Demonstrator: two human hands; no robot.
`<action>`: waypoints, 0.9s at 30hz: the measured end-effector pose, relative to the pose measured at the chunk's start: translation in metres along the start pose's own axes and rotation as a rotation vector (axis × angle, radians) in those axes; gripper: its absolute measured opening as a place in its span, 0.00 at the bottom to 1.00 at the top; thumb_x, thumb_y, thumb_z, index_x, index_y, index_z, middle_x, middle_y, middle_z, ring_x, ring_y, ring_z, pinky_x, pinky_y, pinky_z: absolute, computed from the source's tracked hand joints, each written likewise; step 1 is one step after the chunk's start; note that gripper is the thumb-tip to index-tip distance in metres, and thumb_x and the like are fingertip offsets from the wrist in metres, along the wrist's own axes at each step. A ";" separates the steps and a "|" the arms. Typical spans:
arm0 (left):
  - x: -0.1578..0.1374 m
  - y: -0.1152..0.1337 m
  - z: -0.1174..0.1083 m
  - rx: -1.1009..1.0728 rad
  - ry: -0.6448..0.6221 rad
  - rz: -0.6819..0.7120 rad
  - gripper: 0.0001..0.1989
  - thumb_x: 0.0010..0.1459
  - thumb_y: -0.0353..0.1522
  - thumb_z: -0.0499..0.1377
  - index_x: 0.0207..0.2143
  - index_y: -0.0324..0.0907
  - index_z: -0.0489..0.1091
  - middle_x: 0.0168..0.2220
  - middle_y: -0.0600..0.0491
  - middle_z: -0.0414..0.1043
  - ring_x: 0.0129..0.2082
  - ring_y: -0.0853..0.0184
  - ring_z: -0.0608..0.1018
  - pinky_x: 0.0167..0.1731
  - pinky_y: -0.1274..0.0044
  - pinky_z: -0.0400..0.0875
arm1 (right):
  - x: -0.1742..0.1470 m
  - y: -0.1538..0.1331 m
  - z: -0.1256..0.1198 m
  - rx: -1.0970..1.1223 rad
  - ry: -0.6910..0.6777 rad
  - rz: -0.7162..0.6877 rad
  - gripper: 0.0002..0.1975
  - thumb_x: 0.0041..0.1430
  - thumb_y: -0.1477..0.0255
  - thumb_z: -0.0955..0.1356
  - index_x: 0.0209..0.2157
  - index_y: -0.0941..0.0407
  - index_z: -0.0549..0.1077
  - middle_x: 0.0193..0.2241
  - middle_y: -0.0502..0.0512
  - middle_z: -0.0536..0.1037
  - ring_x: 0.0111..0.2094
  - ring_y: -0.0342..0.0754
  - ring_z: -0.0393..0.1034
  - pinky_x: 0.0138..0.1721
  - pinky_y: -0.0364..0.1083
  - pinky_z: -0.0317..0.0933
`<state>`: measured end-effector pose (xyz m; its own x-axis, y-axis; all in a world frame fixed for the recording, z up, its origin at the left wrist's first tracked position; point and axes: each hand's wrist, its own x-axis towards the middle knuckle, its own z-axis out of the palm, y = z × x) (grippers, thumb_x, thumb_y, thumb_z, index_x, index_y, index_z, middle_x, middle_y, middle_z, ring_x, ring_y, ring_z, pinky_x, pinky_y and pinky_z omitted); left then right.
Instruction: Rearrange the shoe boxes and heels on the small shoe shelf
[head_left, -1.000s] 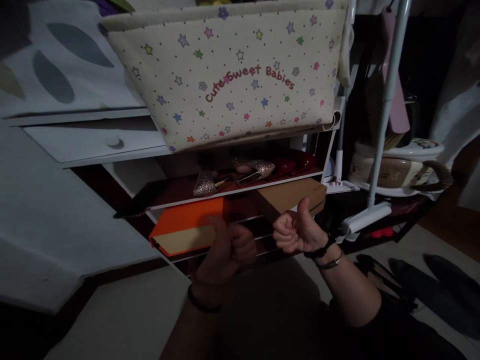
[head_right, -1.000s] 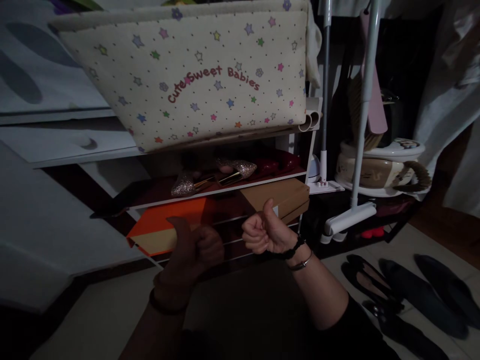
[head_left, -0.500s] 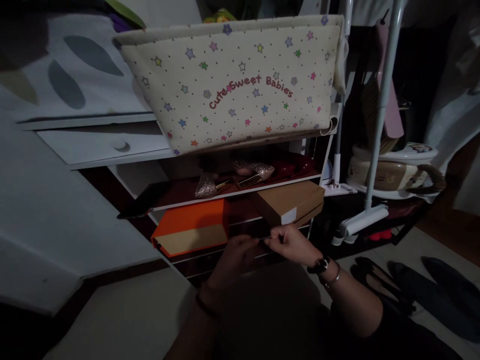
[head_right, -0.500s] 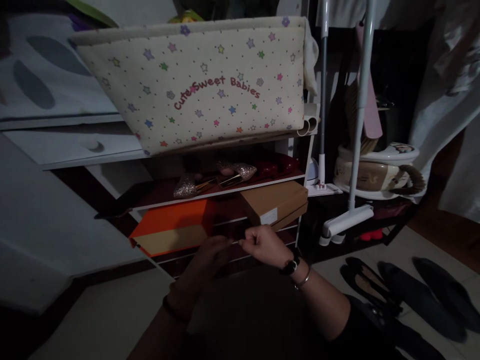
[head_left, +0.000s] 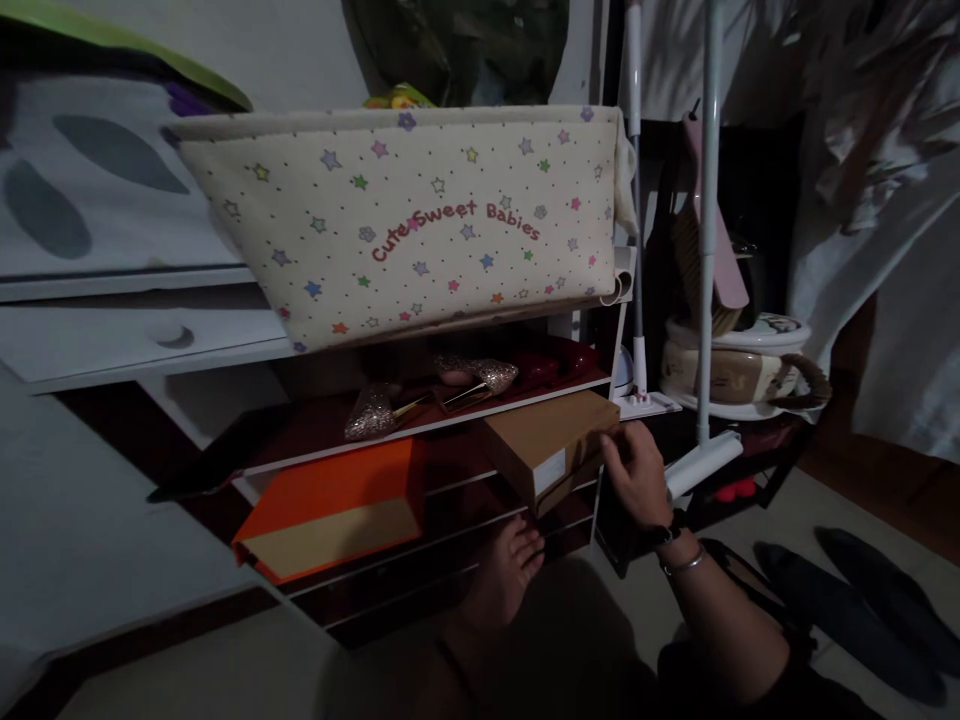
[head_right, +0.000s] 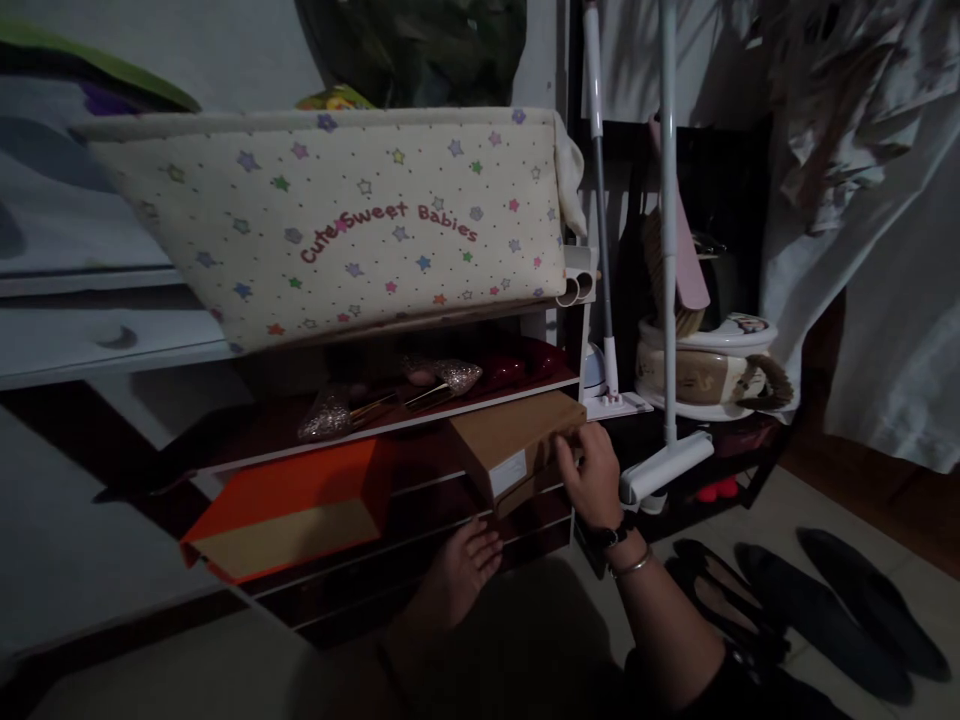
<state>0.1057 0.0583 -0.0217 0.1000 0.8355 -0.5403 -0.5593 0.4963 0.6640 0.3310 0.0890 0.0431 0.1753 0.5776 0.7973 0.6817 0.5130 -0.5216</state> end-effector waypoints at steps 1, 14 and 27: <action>0.002 0.001 0.004 -0.017 0.018 -0.016 0.10 0.67 0.38 0.57 0.44 0.40 0.68 0.44 0.42 0.76 0.42 0.63 0.81 0.43 0.72 0.75 | 0.000 0.001 0.003 -0.034 -0.048 -0.060 0.11 0.70 0.65 0.65 0.46 0.57 0.72 0.43 0.59 0.75 0.46 0.54 0.69 0.49 0.52 0.64; -0.004 0.021 0.006 -0.213 -0.049 -0.029 0.28 0.68 0.45 0.54 0.64 0.42 0.59 0.65 0.35 0.65 0.64 0.51 0.73 0.61 0.60 0.70 | -0.030 -0.027 0.035 -0.319 -0.403 -0.241 0.28 0.70 0.66 0.63 0.69 0.57 0.60 0.66 0.68 0.65 0.68 0.63 0.55 0.68 0.71 0.45; -0.047 0.024 -0.028 -0.045 -0.013 0.090 0.20 0.67 0.34 0.54 0.61 0.50 0.65 0.60 0.46 0.72 0.43 0.60 0.82 0.52 0.66 0.74 | -0.068 -0.066 0.034 -0.406 -0.573 -0.548 0.50 0.55 0.69 0.78 0.73 0.42 0.53 0.73 0.64 0.53 0.71 0.71 0.47 0.63 0.81 0.42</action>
<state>0.0649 0.0245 0.0051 0.0584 0.8793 -0.4727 -0.6027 0.4085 0.6854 0.2501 0.0370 0.0130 -0.5575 0.6019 0.5717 0.7837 0.6088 0.1233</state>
